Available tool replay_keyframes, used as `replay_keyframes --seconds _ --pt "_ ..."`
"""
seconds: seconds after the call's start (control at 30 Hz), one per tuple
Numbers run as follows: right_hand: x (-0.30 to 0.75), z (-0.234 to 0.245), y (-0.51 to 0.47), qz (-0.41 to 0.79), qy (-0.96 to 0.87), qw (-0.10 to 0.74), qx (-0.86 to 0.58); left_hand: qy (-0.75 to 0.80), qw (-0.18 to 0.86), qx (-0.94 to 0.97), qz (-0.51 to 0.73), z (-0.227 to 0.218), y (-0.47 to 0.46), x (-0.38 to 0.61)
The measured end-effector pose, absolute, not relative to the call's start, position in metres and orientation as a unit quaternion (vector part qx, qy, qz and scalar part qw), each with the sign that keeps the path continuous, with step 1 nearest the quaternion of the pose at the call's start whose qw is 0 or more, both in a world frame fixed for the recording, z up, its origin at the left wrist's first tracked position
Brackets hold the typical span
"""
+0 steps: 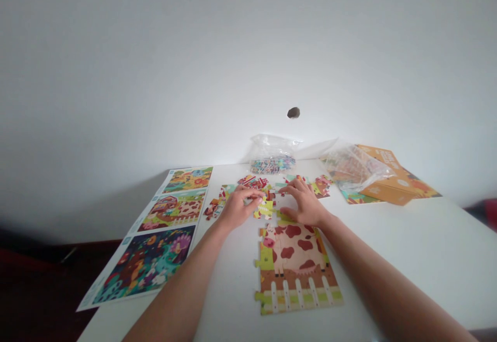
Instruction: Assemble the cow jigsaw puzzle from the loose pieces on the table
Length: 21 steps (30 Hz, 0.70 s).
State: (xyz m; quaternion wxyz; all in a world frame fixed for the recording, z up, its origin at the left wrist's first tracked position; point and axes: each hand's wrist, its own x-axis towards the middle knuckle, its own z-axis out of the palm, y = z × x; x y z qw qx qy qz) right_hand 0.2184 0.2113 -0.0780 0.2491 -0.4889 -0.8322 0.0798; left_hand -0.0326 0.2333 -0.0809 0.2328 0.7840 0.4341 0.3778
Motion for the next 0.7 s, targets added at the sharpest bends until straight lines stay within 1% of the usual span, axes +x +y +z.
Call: replay_keyframes --seconds 0.07,0.17,0.3,0.7 --pt "0.218 -0.08 0.212 0.076 -0.833 0.216 -0.504 0.431 0.218 0.792 0.374 -0.081 0.233 -0.032" --pt "0.217 -0.081 0.211 0.078 -0.834 0.202 -0.508 0.425 0.204 0.803 0.364 -0.081 0.231 -0.029" --pt "0.217 -0.08 0.211 0.08 -0.834 0.206 -0.505 0.414 0.209 0.813 0.352 -0.08 0.229 -0.026" --pt "0.215 -0.084 0.21 0.105 -0.828 0.224 -0.502 0.445 0.197 0.817 0.31 -0.081 0.227 -0.021"
